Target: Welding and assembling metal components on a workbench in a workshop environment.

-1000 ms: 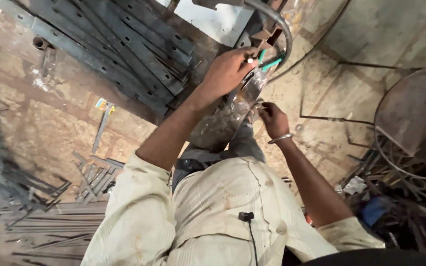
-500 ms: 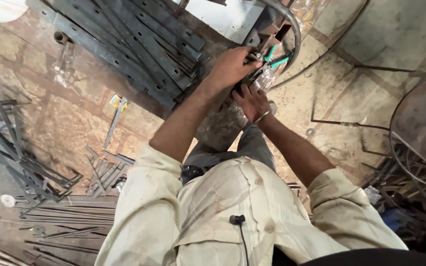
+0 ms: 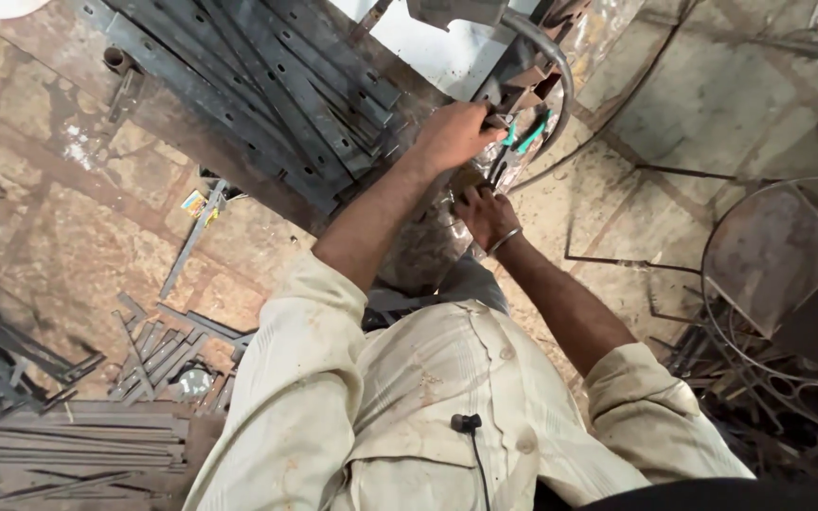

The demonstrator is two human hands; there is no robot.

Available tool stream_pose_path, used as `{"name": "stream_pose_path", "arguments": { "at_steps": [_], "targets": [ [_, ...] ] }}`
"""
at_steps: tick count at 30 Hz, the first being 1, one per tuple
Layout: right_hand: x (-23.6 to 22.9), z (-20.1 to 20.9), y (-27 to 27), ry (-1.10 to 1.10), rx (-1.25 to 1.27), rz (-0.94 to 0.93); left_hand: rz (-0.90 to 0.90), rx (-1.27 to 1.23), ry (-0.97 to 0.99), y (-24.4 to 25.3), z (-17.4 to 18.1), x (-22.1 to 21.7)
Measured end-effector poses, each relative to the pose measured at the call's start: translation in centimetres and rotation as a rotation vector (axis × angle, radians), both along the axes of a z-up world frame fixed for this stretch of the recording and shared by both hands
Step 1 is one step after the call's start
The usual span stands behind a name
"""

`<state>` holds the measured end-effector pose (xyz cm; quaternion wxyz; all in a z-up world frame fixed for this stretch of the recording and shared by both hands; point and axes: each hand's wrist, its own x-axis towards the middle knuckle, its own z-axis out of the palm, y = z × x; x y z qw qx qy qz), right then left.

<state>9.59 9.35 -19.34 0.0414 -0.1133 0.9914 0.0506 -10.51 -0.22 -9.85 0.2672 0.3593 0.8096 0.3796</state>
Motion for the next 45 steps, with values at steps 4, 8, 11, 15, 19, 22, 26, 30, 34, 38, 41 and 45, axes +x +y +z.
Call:
{"name": "stream_pose_path", "arguments": {
  "at_steps": [4,8,11,15,19,22,26,30,34,38,41,45],
  "targets": [
    [-0.2,4.2,0.0,-0.066,-0.062,-0.033,0.014,0.005,0.031,-0.3,-1.2,-0.4],
    [0.2,8.2,1.6,0.106,-0.848,-0.619,0.003,0.077,0.056,-0.6,-0.8,-0.5],
    [-1.2,13.7,2.3,0.319,-1.502,-0.901,-0.025,0.055,0.024,-0.6,-1.0,-0.5],
    [-4.1,18.0,3.2,0.516,-1.793,-0.887,-0.044,0.159,0.068,-0.1,-2.2,-0.6],
    [-5.7,16.9,3.4,0.56,-1.589,-0.777,-0.026,0.059,0.077,-0.6,-1.0,-0.6],
    [-6.3,17.3,2.6,0.623,-1.229,-0.702,-0.042,0.039,0.033,-1.0,-1.0,-0.9],
    [-6.4,19.2,1.3,0.666,-0.788,-0.707,-0.06,0.086,0.076,-1.0,-2.0,-0.8],
    [-6.7,19.9,0.9,0.656,-0.67,-0.703,-0.068,0.145,0.087,-1.5,-0.8,-0.9],
    [-7.0,20.2,0.9,0.651,-0.632,-0.701,-0.054,0.046,0.062,-1.2,-0.5,-0.6],
    [-7.8,20.4,1.0,0.651,-0.624,-0.698,-0.059,0.024,0.039,-1.0,-0.9,-0.6],
    [-8.1,20.7,0.7,0.646,-0.615,-0.69,-0.052,0.025,0.041,-1.0,-1.1,-0.7],
    [-7.8,20.6,1.2,0.621,-0.583,-0.682,-0.056,-0.008,0.006,-0.4,-3.0,-0.5]
  ]
}}
